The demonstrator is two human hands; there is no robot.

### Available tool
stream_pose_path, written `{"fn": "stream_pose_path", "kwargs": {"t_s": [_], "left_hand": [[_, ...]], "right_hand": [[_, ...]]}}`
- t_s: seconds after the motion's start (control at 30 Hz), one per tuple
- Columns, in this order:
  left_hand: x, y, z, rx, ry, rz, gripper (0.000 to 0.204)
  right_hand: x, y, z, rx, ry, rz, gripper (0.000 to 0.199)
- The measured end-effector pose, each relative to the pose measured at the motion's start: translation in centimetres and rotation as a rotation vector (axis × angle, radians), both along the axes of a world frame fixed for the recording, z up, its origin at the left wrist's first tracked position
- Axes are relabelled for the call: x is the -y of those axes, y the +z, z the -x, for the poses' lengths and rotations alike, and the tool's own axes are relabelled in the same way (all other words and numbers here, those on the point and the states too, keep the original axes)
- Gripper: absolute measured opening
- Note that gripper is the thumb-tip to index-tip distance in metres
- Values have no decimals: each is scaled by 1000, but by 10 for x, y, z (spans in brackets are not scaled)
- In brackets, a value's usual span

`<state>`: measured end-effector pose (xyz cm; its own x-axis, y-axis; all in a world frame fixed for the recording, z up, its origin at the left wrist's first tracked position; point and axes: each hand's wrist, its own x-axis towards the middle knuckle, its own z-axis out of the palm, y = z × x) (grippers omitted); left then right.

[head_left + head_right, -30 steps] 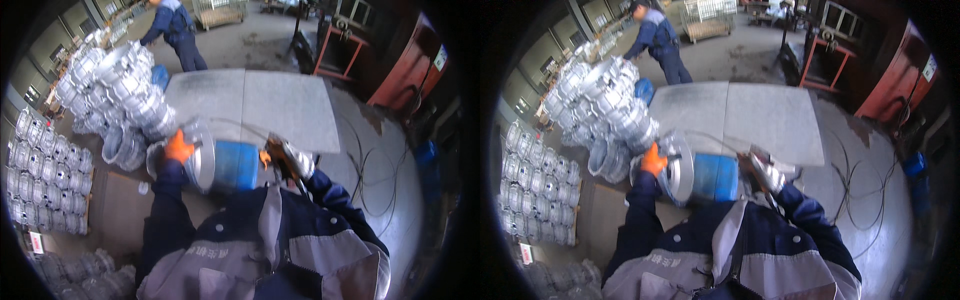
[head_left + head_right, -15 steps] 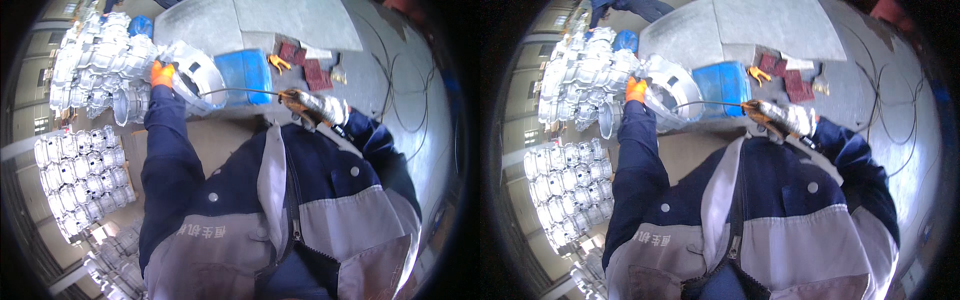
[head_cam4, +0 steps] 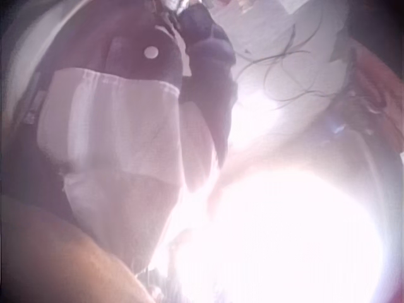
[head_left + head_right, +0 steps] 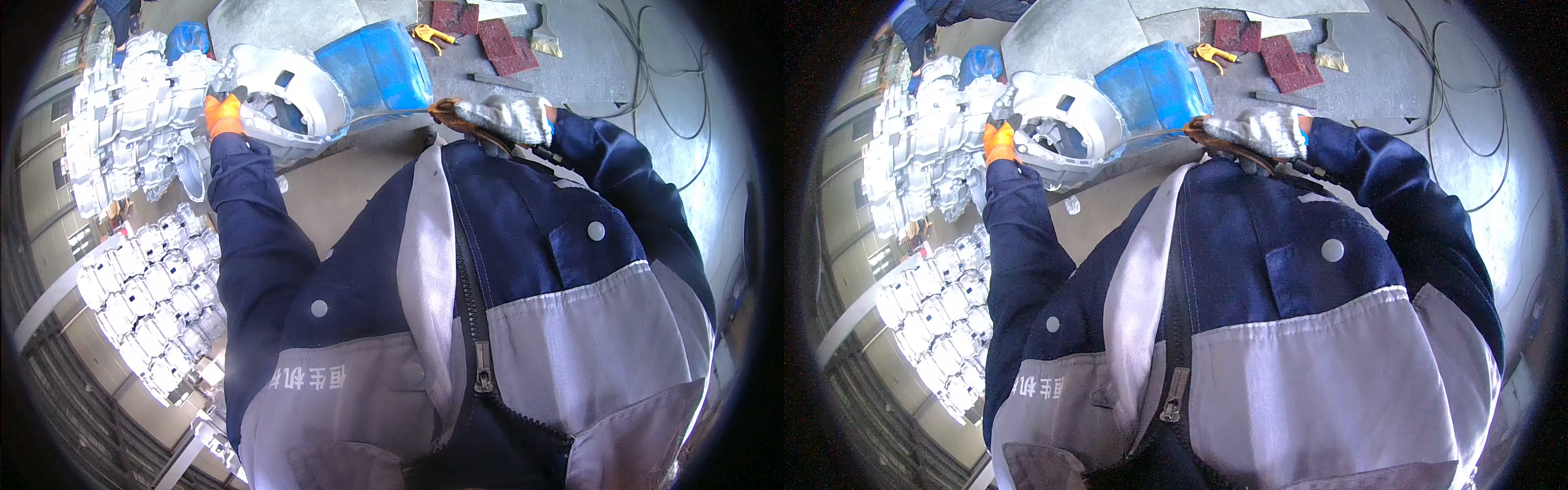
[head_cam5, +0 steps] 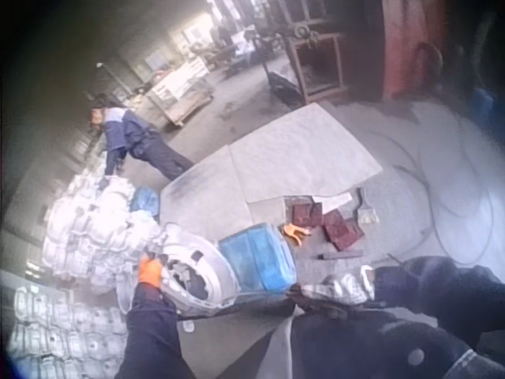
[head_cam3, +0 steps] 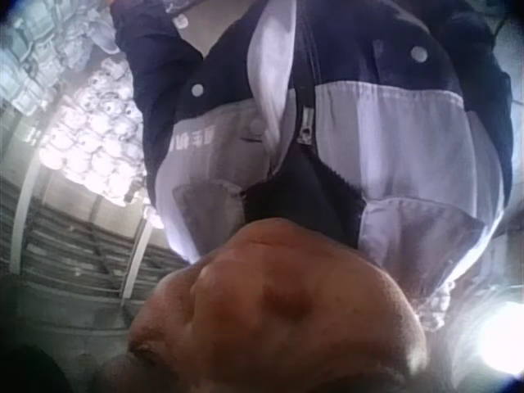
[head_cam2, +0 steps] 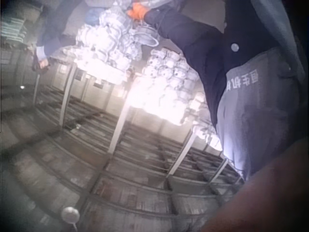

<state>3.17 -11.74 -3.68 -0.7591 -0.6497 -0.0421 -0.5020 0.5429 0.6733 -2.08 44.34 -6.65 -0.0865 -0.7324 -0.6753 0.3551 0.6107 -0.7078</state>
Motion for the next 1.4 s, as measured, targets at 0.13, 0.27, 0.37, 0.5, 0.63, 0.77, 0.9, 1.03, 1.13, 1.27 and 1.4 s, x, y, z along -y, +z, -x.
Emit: {"fn": "stream_pose_path", "kwargs": {"t_s": [0.13, 0.27, 0.37, 0.5, 0.63, 0.77, 0.9, 1.03, 1.13, 1.27, 1.4], "left_hand": [[-14, 7, 0, -52, 13, 35, 64], [-25, 10, -6, -90, 17, -97, 53], [-20, 5, -5, -39, 32, 40, 53], [-7, -4, -6, -67, -35, 102, 72], [-12, -3, -12, -43, -71, 154, 76], [-34, 8, -13, -88, -187, 99, 77], [-48, 16, -9, -155, -295, -9, 80], [-27, 12, 0, -5, -259, 261, 79], [-3, 0, 0, -70, -278, 192, 70], [14, -2, 1, -126, -50, -315, 65], [-8, 9, 5, -101, 98, -234, 59]], "right_hand": [[3, 16, -6, -45, -12, 126, 37], [1, 22, -5, -81, -55, 267, 47], [7, 32, -10, -195, -115, 454, 55], [36, 50, -18, -182, -245, 402, 68], [76, 57, -7, -389, -319, 382, 65], [101, 52, 8, -787, -299, 246, 65], [110, 40, 20, -697, -351, 188, 62], [109, 26, 25, -375, -429, 188, 71], [107, 16, 23, -246, -504, 277, 69], [105, 13, 25, -118, -496, 394, 62], [103, 23, 21, -41, -208, 701, 56]]}}
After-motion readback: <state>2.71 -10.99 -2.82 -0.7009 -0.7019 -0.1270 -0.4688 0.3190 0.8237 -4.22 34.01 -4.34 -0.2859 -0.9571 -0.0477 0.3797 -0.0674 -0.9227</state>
